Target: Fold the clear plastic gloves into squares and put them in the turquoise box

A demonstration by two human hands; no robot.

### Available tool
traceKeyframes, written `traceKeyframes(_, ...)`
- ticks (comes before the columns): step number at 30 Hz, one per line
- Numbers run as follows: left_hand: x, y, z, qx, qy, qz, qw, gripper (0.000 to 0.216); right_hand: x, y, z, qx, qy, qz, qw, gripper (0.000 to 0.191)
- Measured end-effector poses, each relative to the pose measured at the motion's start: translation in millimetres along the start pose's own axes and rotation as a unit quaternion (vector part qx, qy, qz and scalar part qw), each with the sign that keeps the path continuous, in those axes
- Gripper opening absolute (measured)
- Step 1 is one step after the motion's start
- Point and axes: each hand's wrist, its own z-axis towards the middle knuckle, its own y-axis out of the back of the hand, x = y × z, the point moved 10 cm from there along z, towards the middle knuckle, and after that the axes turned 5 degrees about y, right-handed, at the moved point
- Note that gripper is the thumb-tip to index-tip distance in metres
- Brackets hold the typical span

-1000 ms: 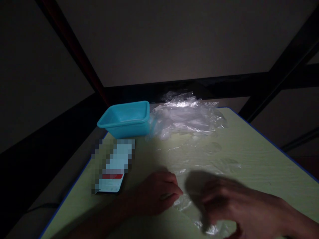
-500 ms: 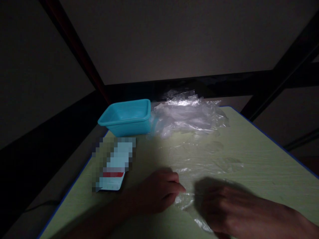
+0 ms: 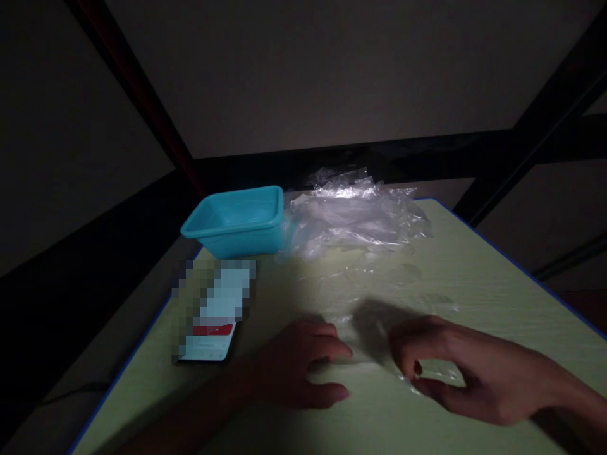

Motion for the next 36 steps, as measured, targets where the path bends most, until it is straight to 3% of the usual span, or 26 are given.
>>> traceKeyframes(9,26.1,-3.4,6.2,-0.027,0.103,-0.125,0.986,0.036,-49.6,16.2,-2.0,-0.105,-0.118,0.112,0.981,0.011)
traceKeyframes(15,27.4,4.4,5.8,-0.046,0.119,-0.173,0.977,0.044,-68.1,15.5,-0.9,-0.151,-0.152,0.145,0.966,0.019)
traceKeyframes(24,47.9,8.7,0.3,-0.001,0.174,-0.23,0.958,0.045,-79.4,14.1,-3.5,-0.152,-0.144,0.055,0.976,0.023)
traceKeyframes(36,63.1,23.4,-11.8,0.026,0.242,-0.139,0.96,0.048,-71.7,23.7,-2.1,-0.159,-0.153,-0.053,0.974,0.023)
